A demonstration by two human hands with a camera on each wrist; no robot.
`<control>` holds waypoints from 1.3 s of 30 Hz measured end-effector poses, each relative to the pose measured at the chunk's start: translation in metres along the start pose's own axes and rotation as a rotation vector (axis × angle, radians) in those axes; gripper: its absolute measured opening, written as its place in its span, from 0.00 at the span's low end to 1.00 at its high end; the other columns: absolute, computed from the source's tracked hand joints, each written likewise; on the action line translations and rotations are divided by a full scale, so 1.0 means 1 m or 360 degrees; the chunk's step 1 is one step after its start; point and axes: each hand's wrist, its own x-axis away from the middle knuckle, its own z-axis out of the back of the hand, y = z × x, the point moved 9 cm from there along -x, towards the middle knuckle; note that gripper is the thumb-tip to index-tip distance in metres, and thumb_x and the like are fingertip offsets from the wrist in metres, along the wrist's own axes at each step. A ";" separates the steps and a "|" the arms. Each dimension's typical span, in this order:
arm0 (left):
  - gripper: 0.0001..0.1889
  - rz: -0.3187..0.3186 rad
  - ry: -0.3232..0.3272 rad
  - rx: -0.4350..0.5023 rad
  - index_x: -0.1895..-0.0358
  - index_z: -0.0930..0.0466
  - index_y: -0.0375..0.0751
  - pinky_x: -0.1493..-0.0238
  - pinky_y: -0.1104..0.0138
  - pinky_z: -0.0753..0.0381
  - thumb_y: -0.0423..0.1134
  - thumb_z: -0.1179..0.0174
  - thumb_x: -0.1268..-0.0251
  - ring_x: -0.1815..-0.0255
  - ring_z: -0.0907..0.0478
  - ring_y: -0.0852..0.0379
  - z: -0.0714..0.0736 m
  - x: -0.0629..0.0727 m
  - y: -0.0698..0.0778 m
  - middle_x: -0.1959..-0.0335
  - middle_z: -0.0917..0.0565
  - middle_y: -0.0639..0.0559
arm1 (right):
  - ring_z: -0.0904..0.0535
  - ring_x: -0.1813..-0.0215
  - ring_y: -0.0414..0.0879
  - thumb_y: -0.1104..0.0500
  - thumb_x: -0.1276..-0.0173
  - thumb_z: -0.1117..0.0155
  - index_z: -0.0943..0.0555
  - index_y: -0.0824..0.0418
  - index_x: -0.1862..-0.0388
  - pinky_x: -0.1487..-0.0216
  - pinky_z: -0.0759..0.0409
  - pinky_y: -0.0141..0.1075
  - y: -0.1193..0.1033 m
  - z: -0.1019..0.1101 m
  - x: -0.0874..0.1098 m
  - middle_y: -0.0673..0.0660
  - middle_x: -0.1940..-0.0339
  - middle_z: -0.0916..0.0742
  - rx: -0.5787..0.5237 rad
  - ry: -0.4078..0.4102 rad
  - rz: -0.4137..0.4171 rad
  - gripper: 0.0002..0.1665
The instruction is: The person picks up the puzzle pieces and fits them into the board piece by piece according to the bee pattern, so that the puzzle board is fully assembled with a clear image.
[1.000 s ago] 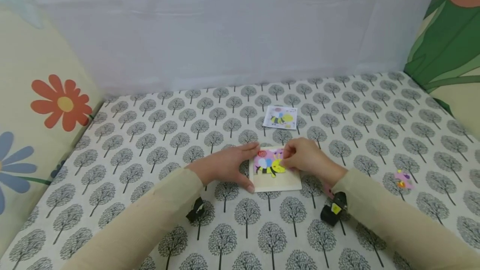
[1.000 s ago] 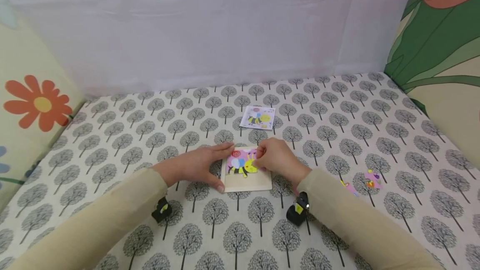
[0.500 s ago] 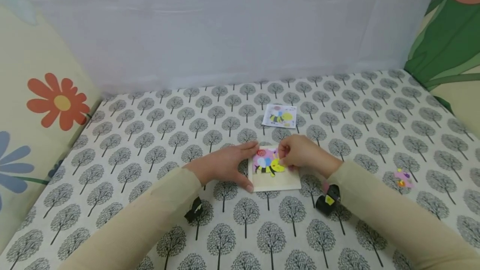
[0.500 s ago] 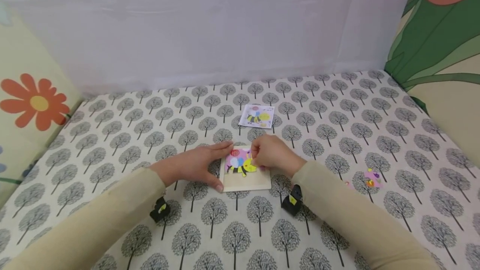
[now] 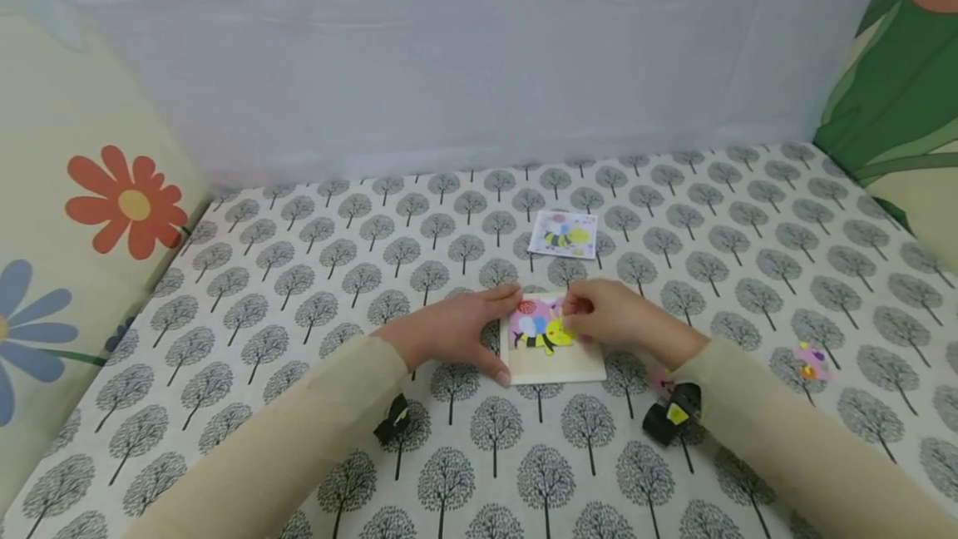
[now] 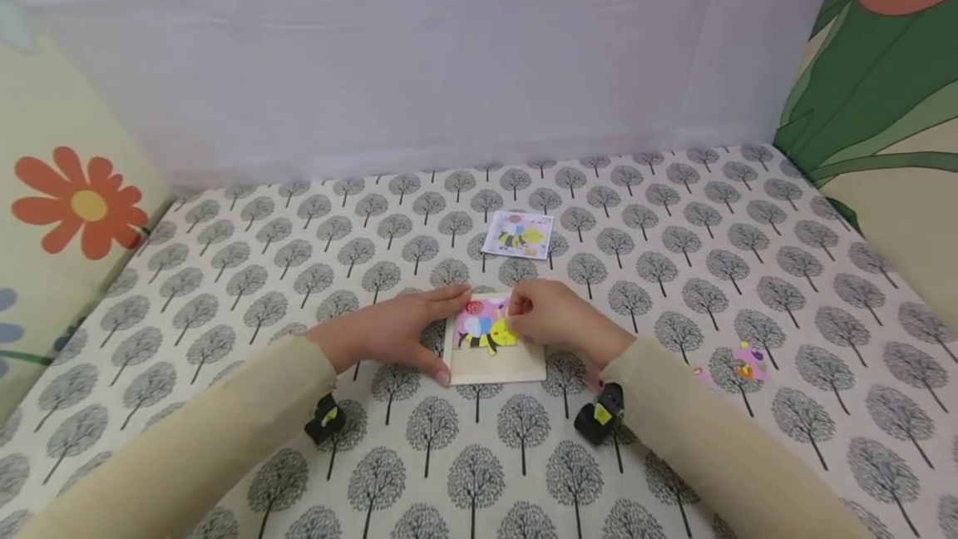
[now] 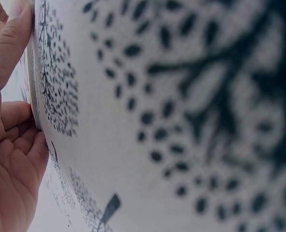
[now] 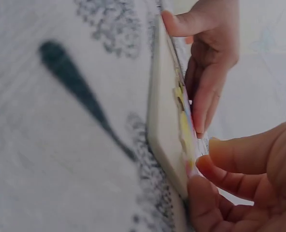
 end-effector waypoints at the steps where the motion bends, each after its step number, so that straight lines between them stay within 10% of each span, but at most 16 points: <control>1: 0.57 0.0002 0.0000 -0.0003 0.27 0.56 0.51 0.28 0.56 0.51 0.62 0.32 0.60 0.26 0.52 0.49 0.000 0.000 0.000 0.25 0.59 0.61 | 0.27 0.72 0.45 0.62 0.36 0.42 0.24 0.60 0.68 0.72 0.25 0.32 0.001 0.001 0.001 0.55 0.73 0.22 -0.0044 -0.0014 0.0012 0.02; 39: 0.57 0.0022 0.0002 -0.0023 0.27 0.56 0.51 0.28 0.54 0.52 0.61 0.32 0.60 0.26 0.53 0.48 0.000 0.002 0.001 0.25 0.59 0.59 | 0.23 0.56 0.47 0.61 0.42 0.34 0.27 0.72 0.46 0.53 0.21 0.35 0.027 0.038 0.064 0.62 0.56 0.18 -0.0377 -0.0156 0.0197 0.27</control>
